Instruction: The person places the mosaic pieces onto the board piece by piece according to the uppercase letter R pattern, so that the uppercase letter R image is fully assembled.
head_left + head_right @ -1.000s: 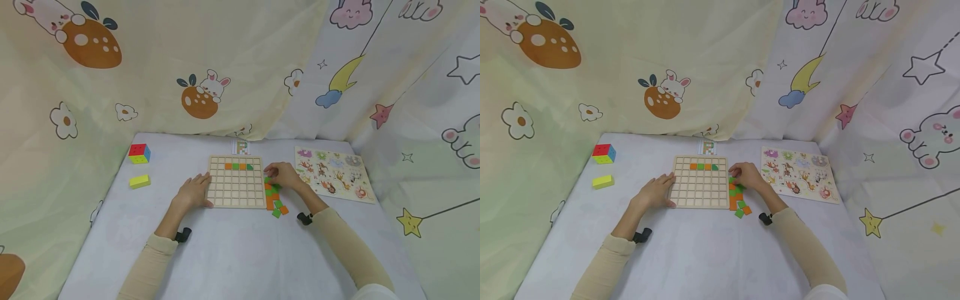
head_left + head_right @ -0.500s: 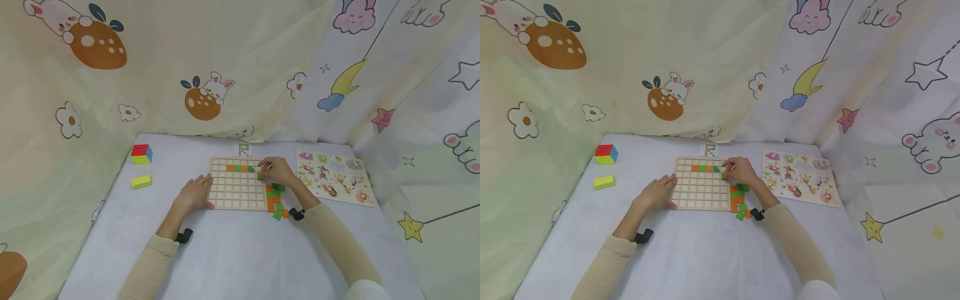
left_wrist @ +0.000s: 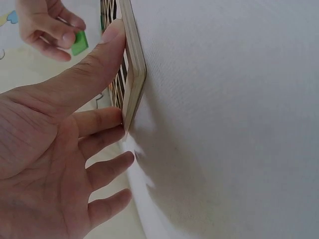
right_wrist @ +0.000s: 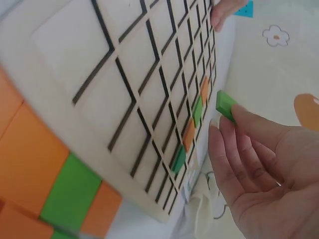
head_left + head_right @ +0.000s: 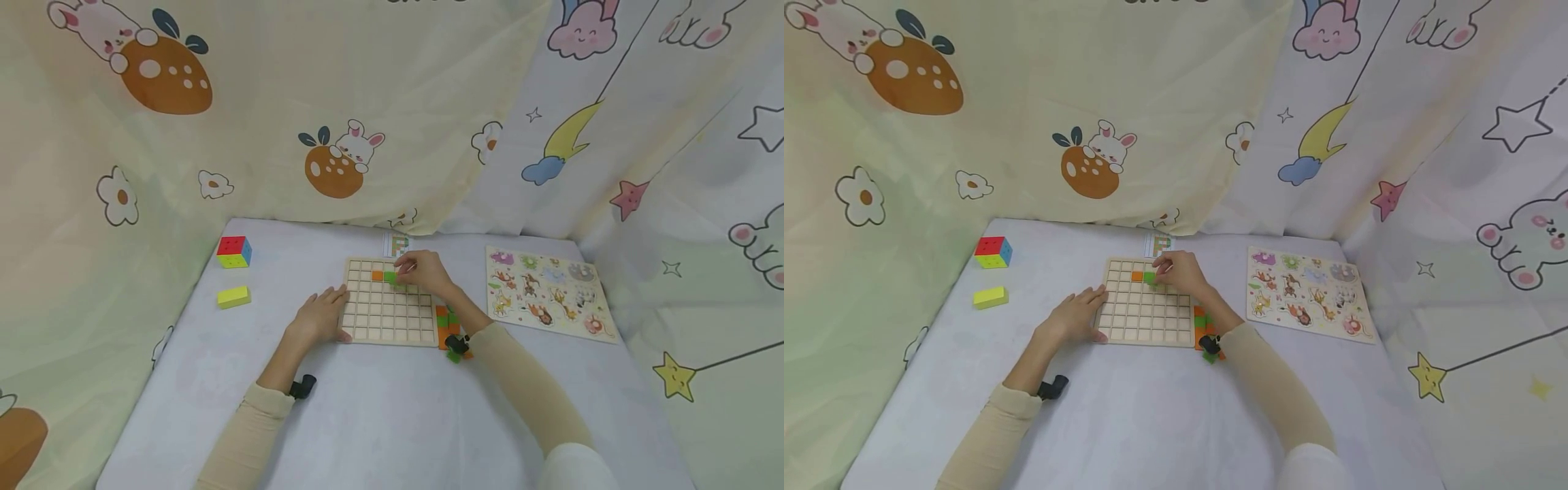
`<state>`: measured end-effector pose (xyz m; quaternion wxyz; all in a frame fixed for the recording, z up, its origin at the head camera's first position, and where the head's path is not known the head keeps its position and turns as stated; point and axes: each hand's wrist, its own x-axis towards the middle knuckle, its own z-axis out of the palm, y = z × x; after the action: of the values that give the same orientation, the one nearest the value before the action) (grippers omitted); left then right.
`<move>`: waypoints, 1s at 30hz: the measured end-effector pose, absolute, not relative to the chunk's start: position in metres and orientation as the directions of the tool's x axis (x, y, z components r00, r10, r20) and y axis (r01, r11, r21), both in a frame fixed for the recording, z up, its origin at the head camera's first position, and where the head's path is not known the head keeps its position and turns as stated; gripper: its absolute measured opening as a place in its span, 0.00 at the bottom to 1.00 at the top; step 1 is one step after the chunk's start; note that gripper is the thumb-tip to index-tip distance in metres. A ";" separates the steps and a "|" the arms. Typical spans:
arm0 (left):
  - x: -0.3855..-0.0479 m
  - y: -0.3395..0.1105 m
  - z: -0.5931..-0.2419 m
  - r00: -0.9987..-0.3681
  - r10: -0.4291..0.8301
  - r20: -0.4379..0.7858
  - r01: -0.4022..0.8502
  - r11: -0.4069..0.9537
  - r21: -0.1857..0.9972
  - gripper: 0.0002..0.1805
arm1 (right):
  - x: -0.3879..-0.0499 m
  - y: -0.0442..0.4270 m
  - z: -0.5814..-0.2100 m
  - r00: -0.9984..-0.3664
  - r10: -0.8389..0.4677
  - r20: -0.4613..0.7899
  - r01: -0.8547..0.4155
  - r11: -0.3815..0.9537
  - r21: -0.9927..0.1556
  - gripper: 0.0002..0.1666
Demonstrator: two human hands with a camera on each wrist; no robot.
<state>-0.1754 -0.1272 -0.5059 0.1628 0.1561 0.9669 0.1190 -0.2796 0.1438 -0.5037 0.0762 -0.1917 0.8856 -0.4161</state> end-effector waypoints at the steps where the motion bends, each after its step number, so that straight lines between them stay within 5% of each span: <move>1: -0.175 -0.127 -0.506 -0.899 0.340 -0.276 0.262 0.923 0.282 0.60 | -0.280 0.140 -0.505 -0.914 -0.404 0.021 -0.272 0.576 -0.771 0.20; 30: -0.174 -0.129 -0.504 -0.896 0.350 -0.273 0.268 0.916 0.297 0.60 | -0.282 0.100 -0.531 -0.891 -0.450 0.054 -0.363 0.637 -0.680 0.08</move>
<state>-0.1739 -0.1286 -0.5040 0.1622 0.1601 0.9654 0.1270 -0.2821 0.1003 -0.5311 0.0605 -0.2251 0.9027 -0.3617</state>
